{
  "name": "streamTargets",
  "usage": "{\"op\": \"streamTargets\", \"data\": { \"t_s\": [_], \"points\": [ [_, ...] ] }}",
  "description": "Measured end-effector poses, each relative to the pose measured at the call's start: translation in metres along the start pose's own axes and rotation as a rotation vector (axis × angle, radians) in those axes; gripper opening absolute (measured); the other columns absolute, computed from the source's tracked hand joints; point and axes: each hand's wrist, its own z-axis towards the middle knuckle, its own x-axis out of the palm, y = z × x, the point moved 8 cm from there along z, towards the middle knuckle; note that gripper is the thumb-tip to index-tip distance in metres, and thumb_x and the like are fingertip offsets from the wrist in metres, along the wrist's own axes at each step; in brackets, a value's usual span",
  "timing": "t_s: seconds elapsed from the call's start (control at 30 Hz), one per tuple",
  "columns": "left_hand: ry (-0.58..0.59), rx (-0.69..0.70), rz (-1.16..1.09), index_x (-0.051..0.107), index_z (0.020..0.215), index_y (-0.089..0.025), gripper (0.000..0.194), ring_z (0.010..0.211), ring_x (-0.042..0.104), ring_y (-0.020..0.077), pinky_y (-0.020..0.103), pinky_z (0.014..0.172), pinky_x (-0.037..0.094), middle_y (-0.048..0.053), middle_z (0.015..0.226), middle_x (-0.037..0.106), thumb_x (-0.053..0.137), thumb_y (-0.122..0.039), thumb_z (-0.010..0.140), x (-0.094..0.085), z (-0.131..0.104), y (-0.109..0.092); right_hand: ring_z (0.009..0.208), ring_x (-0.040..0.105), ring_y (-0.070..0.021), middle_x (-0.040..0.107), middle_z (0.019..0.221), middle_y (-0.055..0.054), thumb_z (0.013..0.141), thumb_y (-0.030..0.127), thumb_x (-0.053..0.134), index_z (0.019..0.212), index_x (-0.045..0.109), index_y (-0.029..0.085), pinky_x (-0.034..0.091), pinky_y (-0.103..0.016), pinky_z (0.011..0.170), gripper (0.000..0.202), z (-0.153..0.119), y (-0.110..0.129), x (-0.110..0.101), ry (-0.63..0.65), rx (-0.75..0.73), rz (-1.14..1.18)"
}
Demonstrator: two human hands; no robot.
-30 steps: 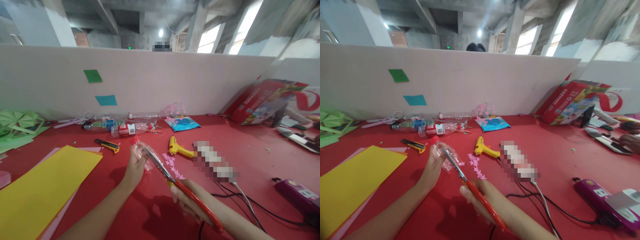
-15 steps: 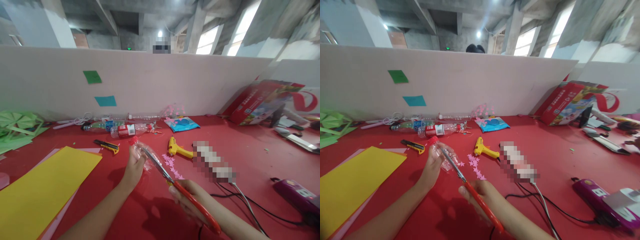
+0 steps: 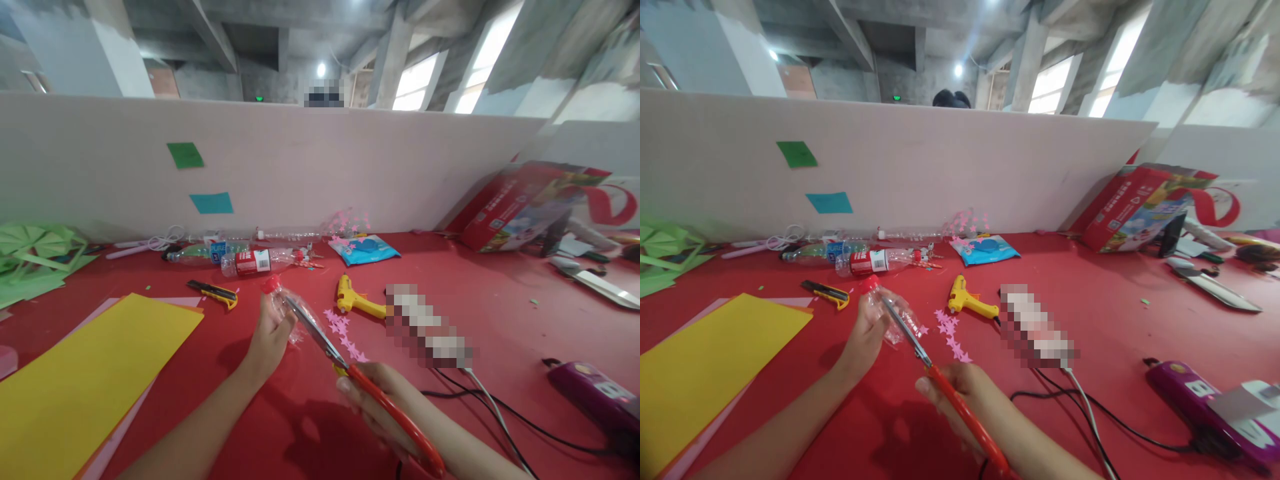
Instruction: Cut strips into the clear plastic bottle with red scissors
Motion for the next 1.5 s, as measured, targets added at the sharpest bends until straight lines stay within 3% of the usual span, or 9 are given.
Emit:
{"op": "streamTargets", "data": {
  "t_s": [0.23, 0.53, 0.83, 1.03, 1.17, 1.3, 1.4, 1.5],
  "points": [
    [0.033, -0.006, 0.042, 0.048, 0.092, -0.023, 0.043, 0.089, 0.062, 0.0209, 0.037, 0.085, 0.046, 0.004, 0.090, 0.064, 0.069, -0.053, 0.070, 0.003, 0.000, -0.004, 0.027, 0.027, -0.0031, 0.031, 0.036, 0.013, 0.079, 0.069, 0.052, 0.063, 0.038, 0.022, 0.029, -0.016, 0.033, 0.052, -0.003, 0.001, -0.001, 0.054, -0.047, 0.046],
    [0.016, -0.020, 0.038, 0.049, 0.099, -0.021, 0.044, 0.109, 0.058, 0.0268, 0.042, 0.093, 0.044, 0.010, 0.107, 0.063, 0.069, -0.050, 0.072, -0.003, -0.002, 0.007, 0.026, 0.029, -0.0033, 0.027, 0.036, 0.013, 0.083, 0.056, 0.058, 0.059, 0.036, 0.022, 0.023, -0.014, 0.027, 0.047, -0.007, 0.009, -0.003, 0.007, 0.016, -0.008],
    [0.046, 0.019, 0.094, 0.049, 0.098, -0.021, 0.037, 0.103, 0.060, 0.0233, 0.038, 0.090, 0.044, 0.009, 0.107, 0.063, 0.065, -0.047, 0.076, -0.005, -0.002, 0.005, 0.025, 0.025, -0.0015, 0.029, 0.035, 0.013, 0.084, 0.050, 0.059, 0.059, 0.037, 0.021, 0.024, -0.014, 0.029, 0.044, -0.006, 0.007, -0.005, -0.005, 0.013, -0.045],
    [0.013, -0.001, 0.130, 0.049, 0.096, -0.023, 0.039, 0.093, 0.060, 0.0210, 0.037, 0.090, 0.044, 0.005, 0.095, 0.063, 0.068, -0.046, 0.073, -0.004, -0.001, 0.004, 0.022, 0.027, -0.0042, 0.031, 0.031, 0.012, 0.084, 0.060, 0.051, 0.062, 0.041, 0.021, 0.027, -0.016, 0.028, 0.046, 0.004, -0.005, -0.001, 0.033, 0.013, 0.030],
    [-0.037, -0.033, 0.036, 0.050, 0.090, -0.023, 0.034, 0.079, 0.059, 0.0167, 0.032, 0.081, 0.046, 0.000, 0.083, 0.060, 0.071, -0.042, 0.071, -0.009, 0.003, 0.009, 0.025, 0.034, -0.0050, 0.034, 0.031, 0.012, 0.078, 0.071, 0.049, 0.064, 0.045, 0.020, 0.035, -0.017, 0.034, 0.052, 0.006, -0.010, 0.002, 0.094, -0.025, 0.061],
    [-0.224, -0.081, -0.050, 0.052, 0.094, -0.023, 0.027, 0.080, 0.060, 0.0130, 0.028, 0.078, 0.047, -0.001, 0.088, 0.061, 0.069, -0.033, 0.074, -0.031, 0.007, 0.013, 0.032, 0.035, -0.0058, 0.037, 0.038, 0.010, 0.072, 0.075, 0.052, 0.067, 0.046, 0.020, 0.032, -0.018, 0.034, 0.056, 0.002, -0.004, 0.002, 0.093, -0.067, -0.003],
    [-0.225, -0.172, -0.202, 0.054, 0.094, -0.022, 0.031, 0.080, 0.061, 0.0122, 0.026, 0.075, 0.049, -0.001, 0.089, 0.063, 0.073, -0.025, 0.069, -0.031, 0.010, 0.016, 0.035, 0.031, -0.0047, 0.034, 0.042, 0.010, 0.073, 0.075, 0.052, 0.065, 0.040, 0.021, 0.025, -0.017, 0.034, 0.055, 0.004, 0.001, -0.008, 0.000, -0.128, -0.008],
    [-0.172, -0.291, -0.332, 0.056, 0.093, -0.020, 0.034, 0.077, 0.063, 0.0133, 0.027, 0.071, 0.052, 0.000, 0.086, 0.064, 0.075, -0.019, 0.065, -0.019, 0.008, 0.019, 0.036, 0.031, -0.0054, 0.033, 0.045, 0.010, 0.078, 0.071, 0.050, 0.065, 0.039, 0.022, 0.022, -0.018, 0.035, 0.052, 0.012, -0.002, -0.020, -0.084, -0.128, -0.005]
  ]
}}
